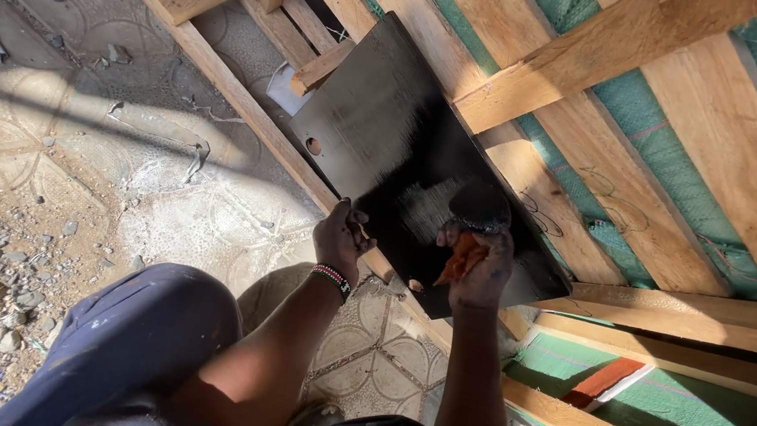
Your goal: The person applies black paint to a rectangular wooden board using a cloth. They repeatedly dip the cloth into a paint can and wipe the surface of the board. After painting, the person carries the board and places it on a wooden frame.
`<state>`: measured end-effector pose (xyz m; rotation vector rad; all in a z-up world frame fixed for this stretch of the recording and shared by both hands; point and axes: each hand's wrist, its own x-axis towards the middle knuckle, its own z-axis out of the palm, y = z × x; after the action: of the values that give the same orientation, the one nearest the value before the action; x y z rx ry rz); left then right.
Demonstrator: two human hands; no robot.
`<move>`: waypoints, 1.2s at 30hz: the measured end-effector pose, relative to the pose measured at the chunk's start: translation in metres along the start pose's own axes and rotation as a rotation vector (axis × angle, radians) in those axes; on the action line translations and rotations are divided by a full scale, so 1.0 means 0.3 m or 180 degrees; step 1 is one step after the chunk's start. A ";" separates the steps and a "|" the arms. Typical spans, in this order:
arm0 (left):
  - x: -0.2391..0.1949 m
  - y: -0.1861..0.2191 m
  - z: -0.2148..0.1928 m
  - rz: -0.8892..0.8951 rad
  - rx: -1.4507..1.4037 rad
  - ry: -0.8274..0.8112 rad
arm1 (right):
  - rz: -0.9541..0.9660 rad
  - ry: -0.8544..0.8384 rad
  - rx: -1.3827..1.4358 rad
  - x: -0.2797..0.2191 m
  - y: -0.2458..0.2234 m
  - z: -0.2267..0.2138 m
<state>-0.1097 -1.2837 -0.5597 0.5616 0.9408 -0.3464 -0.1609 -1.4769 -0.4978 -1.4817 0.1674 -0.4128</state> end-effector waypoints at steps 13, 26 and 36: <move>-1.368 0.754 -0.128 0.0055 0.1213 -0.1048 | 0.2116 0.0836 0.0850 -0.688 -1.162 0.336; -2.205 1.303 0.299 0.0636 0.2415 -0.2313 | 0.0622 -0.0052 0.0955 -0.584 -2.517 0.674; -2.399 1.059 0.549 0.0564 0.3323 -0.2714 | 0.0234 0.1332 0.1253 -0.652 -2.500 0.481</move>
<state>-0.2345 -1.0974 0.2122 1.2935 -0.1901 -0.8379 -0.4132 -1.2970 0.2272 -0.9869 0.4452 -0.6536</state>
